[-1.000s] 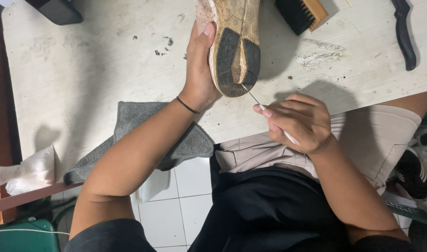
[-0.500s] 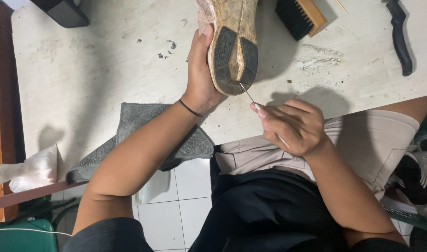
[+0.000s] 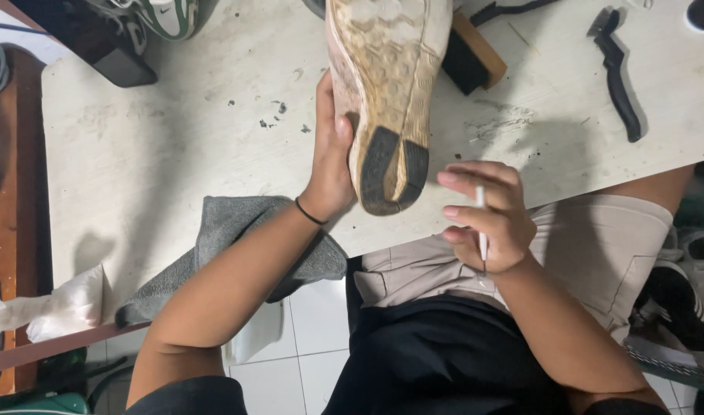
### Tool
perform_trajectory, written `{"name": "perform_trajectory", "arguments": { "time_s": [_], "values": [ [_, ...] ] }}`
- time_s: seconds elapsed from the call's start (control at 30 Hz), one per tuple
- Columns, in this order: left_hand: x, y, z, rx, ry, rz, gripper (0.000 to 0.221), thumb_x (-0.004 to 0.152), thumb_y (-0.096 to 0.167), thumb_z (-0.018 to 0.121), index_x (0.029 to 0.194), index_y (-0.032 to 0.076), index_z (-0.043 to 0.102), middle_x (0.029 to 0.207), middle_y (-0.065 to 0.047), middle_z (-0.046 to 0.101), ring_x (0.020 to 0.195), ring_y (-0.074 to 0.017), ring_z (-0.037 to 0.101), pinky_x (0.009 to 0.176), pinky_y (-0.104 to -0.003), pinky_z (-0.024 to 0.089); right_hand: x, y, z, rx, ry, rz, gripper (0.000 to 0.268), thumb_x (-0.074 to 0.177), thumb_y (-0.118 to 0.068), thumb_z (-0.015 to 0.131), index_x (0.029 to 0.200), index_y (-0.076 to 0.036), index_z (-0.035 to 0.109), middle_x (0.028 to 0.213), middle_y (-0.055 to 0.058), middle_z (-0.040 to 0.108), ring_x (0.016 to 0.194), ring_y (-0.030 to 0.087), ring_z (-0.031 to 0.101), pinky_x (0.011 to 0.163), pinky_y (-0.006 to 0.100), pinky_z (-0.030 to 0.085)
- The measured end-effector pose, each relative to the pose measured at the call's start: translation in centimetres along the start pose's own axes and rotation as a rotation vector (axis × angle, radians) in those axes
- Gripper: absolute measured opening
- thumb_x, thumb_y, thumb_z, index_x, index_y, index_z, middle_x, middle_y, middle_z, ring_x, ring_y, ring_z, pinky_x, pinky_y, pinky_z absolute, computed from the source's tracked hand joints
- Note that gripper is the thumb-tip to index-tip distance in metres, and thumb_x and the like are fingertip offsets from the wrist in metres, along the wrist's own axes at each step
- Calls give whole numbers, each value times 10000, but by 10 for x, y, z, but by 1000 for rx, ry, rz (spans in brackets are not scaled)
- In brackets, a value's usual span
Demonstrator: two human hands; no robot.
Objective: Applying glue to the sole of a shoe using a small applicator stick in preparation for repair.
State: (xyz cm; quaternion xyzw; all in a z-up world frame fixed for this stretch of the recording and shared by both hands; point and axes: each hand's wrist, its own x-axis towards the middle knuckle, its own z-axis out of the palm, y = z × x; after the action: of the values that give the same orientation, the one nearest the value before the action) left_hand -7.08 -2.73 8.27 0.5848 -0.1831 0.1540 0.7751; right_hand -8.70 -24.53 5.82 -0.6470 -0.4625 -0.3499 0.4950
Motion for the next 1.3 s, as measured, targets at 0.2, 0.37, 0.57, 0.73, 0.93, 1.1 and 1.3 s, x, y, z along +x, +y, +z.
{"name": "perform_trajectory", "arguments": {
  "time_s": [0.2,0.37,0.57,0.73,0.93,1.1,1.3],
  "values": [
    [-10,0,4,133,-14,1,918,1045,731,362,1635,79,99,1672,-105,268,1559,-213,309,1358,-430,269,19,-16,35,84,61,229,990,644,-527,951,1278,-81,336,1503,327,367,1464,454,425,1241,568,440],
    [-10,3,4,447,-145,63,901,1077,703,200,1653,66,-72,1748,-123,81,1650,-256,123,1413,-473,137,47,-27,38,95,142,417,643,829,-185,816,1230,-90,322,1515,294,347,1452,396,391,1217,517,366],
    [-1,27,4,682,-326,219,790,1158,562,296,1681,139,-117,1766,-159,-118,1710,-340,-77,1460,-578,47,71,-24,45,28,215,416,563,844,-57,740,1218,-84,320,1527,240,334,1474,395,373,1253,534,325],
    [4,25,-2,813,-382,274,924,1103,434,519,1706,177,-133,1780,-159,-185,1724,-398,-83,1424,-595,230,77,-22,54,13,212,420,556,925,-223,774,1218,-75,325,1544,248,306,1488,413,366,1253,538,333],
    [12,17,-21,936,-69,208,1000,839,463,905,1590,130,334,1719,-216,199,1626,-429,304,1317,-559,420,68,-14,40,111,-108,422,547,922,-332,754,1228,-6,439,1577,338,348,1529,449,351,1275,519,326],
    [23,16,-49,1071,-209,386,906,1013,540,852,1656,197,314,1763,-118,169,1662,-357,355,1315,-502,521,44,-14,21,141,-4,325,399,1096,-148,362,1050,97,674,999,249,701,789,293,639,764,376,527],
    [26,14,-49,1005,-273,342,1089,912,708,854,1662,208,243,1786,-71,121,1725,-347,210,1486,-584,302,35,-12,22,79,-138,80,300,1064,-87,410,1166,137,583,1057,245,739,802,338,695,723,415,576]
  ]
}}
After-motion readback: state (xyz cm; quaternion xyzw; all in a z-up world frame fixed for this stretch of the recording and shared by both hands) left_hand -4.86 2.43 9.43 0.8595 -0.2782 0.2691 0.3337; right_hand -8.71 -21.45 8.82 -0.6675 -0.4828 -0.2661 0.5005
